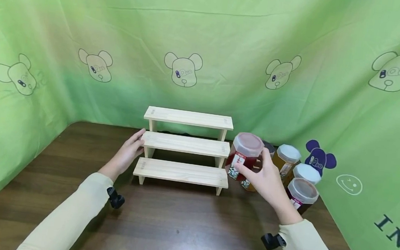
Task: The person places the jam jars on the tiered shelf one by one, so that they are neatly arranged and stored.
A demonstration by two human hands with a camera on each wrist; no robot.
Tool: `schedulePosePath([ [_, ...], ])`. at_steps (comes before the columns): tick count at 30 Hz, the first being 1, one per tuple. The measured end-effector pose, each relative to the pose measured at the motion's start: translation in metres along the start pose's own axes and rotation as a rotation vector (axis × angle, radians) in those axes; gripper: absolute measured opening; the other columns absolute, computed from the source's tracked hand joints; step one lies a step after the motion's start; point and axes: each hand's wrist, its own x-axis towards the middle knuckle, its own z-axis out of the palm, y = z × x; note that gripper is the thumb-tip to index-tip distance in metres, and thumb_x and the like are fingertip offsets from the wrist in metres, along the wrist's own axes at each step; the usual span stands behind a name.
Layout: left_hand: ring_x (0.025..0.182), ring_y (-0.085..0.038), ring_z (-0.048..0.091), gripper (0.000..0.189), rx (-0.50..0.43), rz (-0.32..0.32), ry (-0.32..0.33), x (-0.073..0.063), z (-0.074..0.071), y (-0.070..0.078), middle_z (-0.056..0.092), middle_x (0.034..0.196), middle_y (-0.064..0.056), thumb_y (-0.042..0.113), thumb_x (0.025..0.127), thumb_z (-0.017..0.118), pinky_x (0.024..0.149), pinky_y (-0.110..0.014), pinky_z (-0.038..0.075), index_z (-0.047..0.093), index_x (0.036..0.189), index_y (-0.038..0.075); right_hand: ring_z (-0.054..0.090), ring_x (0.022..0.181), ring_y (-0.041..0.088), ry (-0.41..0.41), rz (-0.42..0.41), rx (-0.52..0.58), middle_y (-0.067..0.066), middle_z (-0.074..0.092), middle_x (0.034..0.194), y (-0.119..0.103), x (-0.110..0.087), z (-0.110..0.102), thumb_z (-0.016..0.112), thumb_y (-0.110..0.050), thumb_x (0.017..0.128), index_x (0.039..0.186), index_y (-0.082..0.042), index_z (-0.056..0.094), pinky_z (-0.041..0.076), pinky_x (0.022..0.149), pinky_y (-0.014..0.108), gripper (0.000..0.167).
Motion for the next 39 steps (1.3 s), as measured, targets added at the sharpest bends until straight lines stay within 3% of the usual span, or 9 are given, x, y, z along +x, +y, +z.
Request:
schedulePosePath([
  [4,0.149,-0.026,0.022,0.055,0.023,0.001,0.000,-0.002,0.000,0.001,0.014,0.165,-0.012,0.020,0.110,0.035,0.119,-0.044,0.026,0.017,0.162,0.016,0.055,0.111,0.025,-0.020,-0.033,0.088,0.019,0.055,0.128,-0.009,0.012,0.010,0.071,-0.034,0.095,0.154,-0.013,0.030,0.048,0.083,0.016,0.075],
  [10,0.148,-0.026,0.024,0.055,0.054,0.014,0.003,0.000,0.000,-0.001,0.016,0.165,-0.011,0.019,0.110,0.035,0.118,-0.045,0.029,0.018,0.162,0.014,0.055,0.112,0.017,-0.071,-0.130,0.305,0.017,0.053,0.129,-0.024,0.034,0.031,0.066,-0.020,0.099,0.154,-0.013,0.029,0.051,0.087,0.018,0.067],
  [14,0.147,-0.027,0.025,0.054,0.064,0.019,0.004,0.000,0.001,-0.001,0.016,0.165,-0.010,0.017,0.111,0.035,0.118,-0.045,0.030,0.018,0.162,0.013,0.054,0.116,0.019,-0.084,-0.144,0.386,0.017,0.053,0.131,-0.034,0.047,0.045,0.064,-0.019,0.100,0.152,-0.009,0.032,0.050,0.090,0.021,0.062],
  [25,0.148,-0.027,0.024,0.054,0.047,0.031,-0.005,0.001,0.000,-0.002,0.015,0.165,-0.011,0.016,0.111,0.034,0.118,-0.045,0.028,0.016,0.162,0.012,0.050,0.124,0.029,-0.187,-0.141,0.422,0.017,0.049,0.136,-0.066,0.097,0.070,0.065,-0.035,0.099,0.152,-0.011,0.029,0.044,0.105,0.048,0.069],
  [31,0.148,-0.025,0.023,0.054,0.035,0.028,-0.011,0.002,0.001,-0.003,0.016,0.165,-0.010,0.016,0.111,0.034,0.118,-0.043,0.028,0.016,0.162,0.013,0.049,0.127,0.031,-0.254,-0.155,0.407,0.016,0.046,0.140,-0.085,0.119,0.081,0.064,-0.038,0.099,0.153,-0.009,0.024,0.043,0.106,0.049,0.073],
  [39,0.148,-0.026,0.023,0.054,0.046,0.026,-0.008,0.000,0.000,-0.003,0.015,0.166,-0.010,0.016,0.111,0.034,0.118,-0.044,0.028,0.016,0.162,0.012,0.048,0.129,0.030,-0.280,-0.156,0.435,0.017,0.045,0.143,-0.095,0.145,0.100,0.065,-0.034,0.099,0.155,-0.007,0.020,0.044,0.106,0.047,0.078],
])
